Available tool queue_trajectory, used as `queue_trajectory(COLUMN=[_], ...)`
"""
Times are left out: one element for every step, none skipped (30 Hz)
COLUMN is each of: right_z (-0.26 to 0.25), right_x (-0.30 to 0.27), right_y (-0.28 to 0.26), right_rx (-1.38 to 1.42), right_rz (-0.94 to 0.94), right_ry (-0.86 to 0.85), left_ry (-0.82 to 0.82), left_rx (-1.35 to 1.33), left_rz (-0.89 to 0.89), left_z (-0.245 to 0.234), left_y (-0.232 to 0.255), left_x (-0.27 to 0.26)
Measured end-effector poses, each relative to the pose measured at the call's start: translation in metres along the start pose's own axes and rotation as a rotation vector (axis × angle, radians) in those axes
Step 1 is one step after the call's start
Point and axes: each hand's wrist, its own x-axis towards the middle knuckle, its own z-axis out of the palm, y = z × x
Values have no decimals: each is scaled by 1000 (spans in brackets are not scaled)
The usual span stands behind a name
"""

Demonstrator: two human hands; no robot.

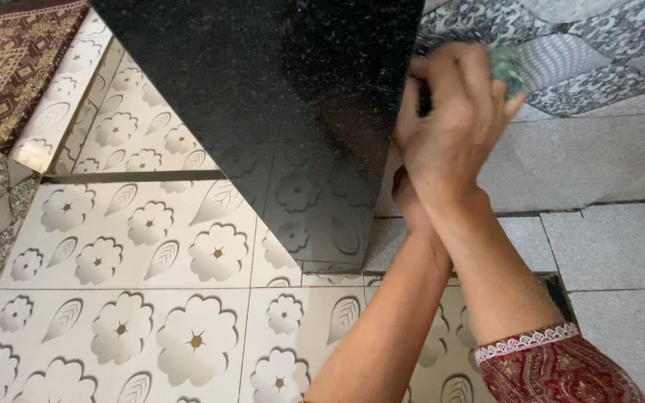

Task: The person scrubs a tiled floor and the base of a tiled wall using a steel wool pad and a green cloth. They repeatedly dip the pad into a small bowl of liquid and scrub along the grout lines and tile surfaces.

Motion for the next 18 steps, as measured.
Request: queue_trajectory(right_z=[0, 0, -3, -10, -12, -12, -11, -13, -14, -14, -14, -12, -10, -9, -8, -6, -4, -2], right_x=[-6, -9, -12, -17, -20, -23, -23, -23, -22, -20, -19, -16, -13, -11, -8, -4, -1, -1], right_y=[8, 18, 30, 38, 43, 44, 44, 44, 43, 40, 37, 32, 26, 21, 17, 12, 8, 3], right_rx=[-16, -33, -42, -47, -52, -61, -71, -75, -78, -69, -57, -46, -32, -20, 19, 60, 101, 92], right_rz=[-2, -8, 15, 38, 61, 61, 61, 58, 55, 50, 54, 54, 63, 72, 71, 69, 66, 56], right_ry=[18, 42, 36, 23, 11, 13, 15, 16, 16, 15, 10, 9, 4, -2, -10, -18, -27, -16], left_ry=[82, 163, 236, 265, 301, 338, 296, 253, 211, 197, 183, 167, 164, 156, 140, 106, 60, 16], left_rx=[21, 47, 72, 93, 128, 176, 154, 131, 109, 91, 74, 60, 50, 41, 28, 12, -8, -26], left_rz=[4, 5, 5, 20, 33, 54, 65, 73, 81, 79, 77, 75, 32, 9, -2, -8, -4, -9], left_z=[2, 8, 13, 17, 19, 24, 28, 35, 40, 44, 46, 47, 46, 43, 39, 33, 26, 16], left_y=[2, 4, 5, 7, 9, 11, 11, 8, 6, 9, 11, 13, 16, 16, 16, 15, 14, 11], left_x=[-7, -9, -12, -14, -17, -18, -20, -23, -25, -26, -27, -26, -24, -23, -19, -13, -6, -1])
